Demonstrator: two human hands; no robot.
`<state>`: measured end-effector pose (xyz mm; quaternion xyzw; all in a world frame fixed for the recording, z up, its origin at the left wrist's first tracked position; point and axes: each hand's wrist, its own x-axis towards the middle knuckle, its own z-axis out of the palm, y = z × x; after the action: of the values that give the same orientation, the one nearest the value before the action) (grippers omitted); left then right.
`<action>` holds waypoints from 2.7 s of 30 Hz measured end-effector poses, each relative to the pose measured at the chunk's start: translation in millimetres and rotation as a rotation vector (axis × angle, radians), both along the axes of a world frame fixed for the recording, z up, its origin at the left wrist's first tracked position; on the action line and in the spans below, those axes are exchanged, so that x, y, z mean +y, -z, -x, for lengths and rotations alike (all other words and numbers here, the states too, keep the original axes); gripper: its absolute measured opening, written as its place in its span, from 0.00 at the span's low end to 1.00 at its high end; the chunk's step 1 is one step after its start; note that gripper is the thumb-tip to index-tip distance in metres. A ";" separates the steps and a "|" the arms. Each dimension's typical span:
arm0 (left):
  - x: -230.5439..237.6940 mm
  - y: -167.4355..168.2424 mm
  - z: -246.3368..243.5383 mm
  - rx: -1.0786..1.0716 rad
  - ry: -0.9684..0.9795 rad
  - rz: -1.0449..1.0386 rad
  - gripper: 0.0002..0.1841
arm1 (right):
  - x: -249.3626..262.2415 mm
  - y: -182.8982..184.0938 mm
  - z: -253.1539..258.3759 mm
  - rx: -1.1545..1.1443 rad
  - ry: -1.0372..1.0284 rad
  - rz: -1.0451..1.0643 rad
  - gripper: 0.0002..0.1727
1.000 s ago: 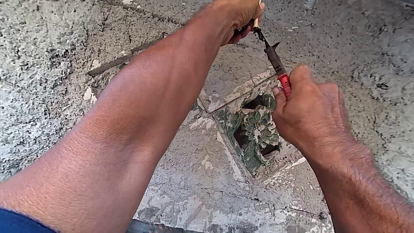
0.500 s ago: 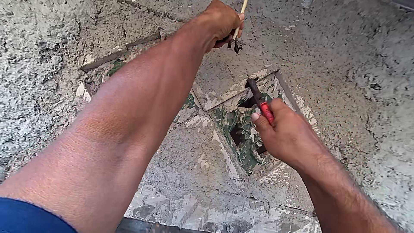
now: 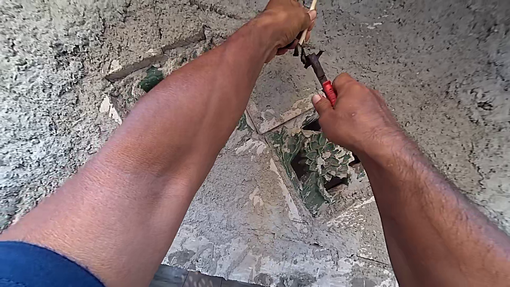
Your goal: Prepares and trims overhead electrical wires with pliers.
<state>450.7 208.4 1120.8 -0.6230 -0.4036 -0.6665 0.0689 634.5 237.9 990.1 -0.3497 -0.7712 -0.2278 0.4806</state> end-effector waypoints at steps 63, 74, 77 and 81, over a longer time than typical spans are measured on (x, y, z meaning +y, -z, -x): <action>7.8 -0.1 3.5 0.002 0.113 -0.042 0.10 | 1.0 11.1 20.3 0.332 -0.933 0.751 0.28; 7.3 0.1 4.5 0.006 0.142 -0.069 0.10 | -1.3 5.6 32.1 0.428 -1.011 0.778 0.27; 6.9 1.4 5.9 0.003 0.145 -0.067 0.10 | 1.9 11.3 41.1 0.449 -0.951 0.689 0.21; 5.1 4.1 6.1 -0.009 0.125 -0.049 0.11 | 13.6 19.6 45.0 0.339 -0.760 0.458 0.21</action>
<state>444.5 213.5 1116.7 -0.6421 -0.3478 -0.6820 0.0408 589.6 251.5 970.5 -0.1722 -0.7855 0.2005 0.5595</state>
